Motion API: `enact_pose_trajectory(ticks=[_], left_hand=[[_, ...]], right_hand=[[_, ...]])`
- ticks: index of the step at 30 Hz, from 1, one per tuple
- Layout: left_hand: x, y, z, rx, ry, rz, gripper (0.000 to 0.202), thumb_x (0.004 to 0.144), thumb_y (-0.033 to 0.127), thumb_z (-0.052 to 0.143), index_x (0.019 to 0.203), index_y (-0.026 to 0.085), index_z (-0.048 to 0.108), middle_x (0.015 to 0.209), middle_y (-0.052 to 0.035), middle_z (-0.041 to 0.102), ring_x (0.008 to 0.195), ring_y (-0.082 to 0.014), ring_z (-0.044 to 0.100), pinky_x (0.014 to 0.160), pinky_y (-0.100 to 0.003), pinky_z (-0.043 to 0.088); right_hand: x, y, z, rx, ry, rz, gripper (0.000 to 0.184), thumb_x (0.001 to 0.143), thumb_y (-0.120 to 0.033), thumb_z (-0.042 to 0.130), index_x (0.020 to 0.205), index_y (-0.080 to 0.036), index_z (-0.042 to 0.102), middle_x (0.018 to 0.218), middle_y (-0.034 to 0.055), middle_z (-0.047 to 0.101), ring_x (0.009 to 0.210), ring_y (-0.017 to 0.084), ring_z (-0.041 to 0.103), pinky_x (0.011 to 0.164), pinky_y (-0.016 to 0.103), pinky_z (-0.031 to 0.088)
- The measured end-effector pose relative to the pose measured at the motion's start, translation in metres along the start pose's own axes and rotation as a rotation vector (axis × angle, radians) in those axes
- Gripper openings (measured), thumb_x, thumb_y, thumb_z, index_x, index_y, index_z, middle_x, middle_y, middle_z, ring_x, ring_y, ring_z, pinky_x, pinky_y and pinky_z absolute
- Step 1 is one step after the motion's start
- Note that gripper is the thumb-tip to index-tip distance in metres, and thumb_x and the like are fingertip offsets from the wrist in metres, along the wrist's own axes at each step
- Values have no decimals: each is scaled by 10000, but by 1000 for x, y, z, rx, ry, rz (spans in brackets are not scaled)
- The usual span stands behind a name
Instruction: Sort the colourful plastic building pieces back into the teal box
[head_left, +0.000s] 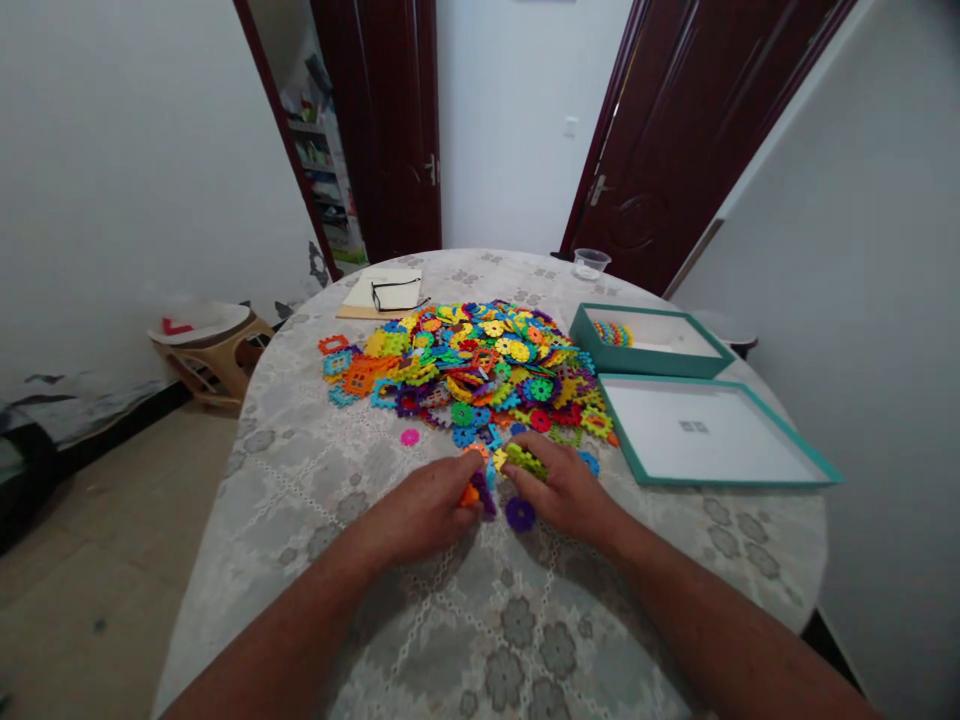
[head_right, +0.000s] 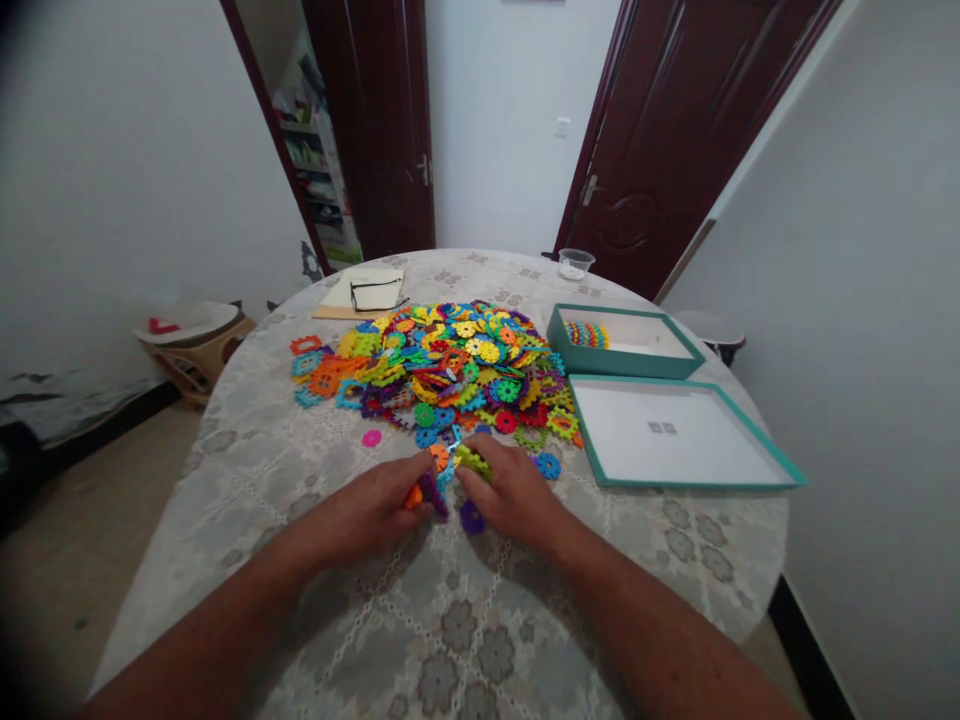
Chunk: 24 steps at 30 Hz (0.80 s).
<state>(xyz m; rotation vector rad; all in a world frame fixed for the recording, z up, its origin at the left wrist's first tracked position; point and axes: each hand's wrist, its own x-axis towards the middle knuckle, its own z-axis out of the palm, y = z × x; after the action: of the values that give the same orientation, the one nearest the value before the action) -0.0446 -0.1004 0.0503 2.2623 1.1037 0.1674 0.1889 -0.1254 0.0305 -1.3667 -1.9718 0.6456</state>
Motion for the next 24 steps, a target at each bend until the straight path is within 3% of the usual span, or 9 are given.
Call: enact_pose_trajectory(ticks=[5, 8, 11, 15, 19, 24], left_hand=[[10, 8, -3, -274, 386, -164, 154, 942, 381, 558, 972, 242, 497, 780, 29, 598, 698, -169, 560, 647, -280, 403], [17, 10, 7, -383, 480, -182, 104, 959, 342, 511, 985, 244, 490, 751, 41, 587, 668, -164, 575, 646, -274, 413], [24, 11, 23, -248, 496, -182, 63, 966, 258, 499, 1027, 243, 496, 809, 17, 626, 713, -171, 624, 672, -275, 415], [29, 14, 35, -52, 437, -173, 101, 1019, 307, 520, 1079, 228, 501, 930, -47, 685, 864, -211, 700, 709, -278, 427], [28, 16, 33, 11, 365, -196, 187, 1017, 366, 564, 1117, 216, 514, 1007, -81, 722, 948, -245, 733, 722, -281, 450], [23, 6, 29, 1, 309, -154, 445, 987, 343, 590, 1382, 174, 475, 1239, -162, 713, 1102, -296, 730, 850, -350, 534]], right_hand=[[4, -3, 10, 639, -36, 343, 474, 984, -465, 589, 1420, -284, 544, 830, -10, 715, 561, 142, 605, 518, 252, 476], [6, 0, 21, 941, -75, 393, 590, 961, -485, 625, 1504, -310, 475, 844, -8, 716, 554, 139, 620, 480, 243, 502], [7, 2, 32, 1066, -65, 420, 632, 941, -525, 669, 1508, -324, 477, 844, -10, 697, 595, 149, 649, 467, 239, 522], [8, 0, 39, 1154, -74, 485, 719, 901, -595, 724, 1514, -318, 471, 872, -17, 677, 542, 121, 606, 415, 227, 496], [9, -6, 36, 1207, -102, 507, 880, 792, -569, 855, 1526, -295, 453, 940, 15, 710, 662, 156, 672, 444, 230, 528], [7, -10, 35, 1183, -132, 466, 877, 706, -474, 938, 1461, -296, 528, 1111, 53, 734, 768, 180, 722, 513, 242, 559]])
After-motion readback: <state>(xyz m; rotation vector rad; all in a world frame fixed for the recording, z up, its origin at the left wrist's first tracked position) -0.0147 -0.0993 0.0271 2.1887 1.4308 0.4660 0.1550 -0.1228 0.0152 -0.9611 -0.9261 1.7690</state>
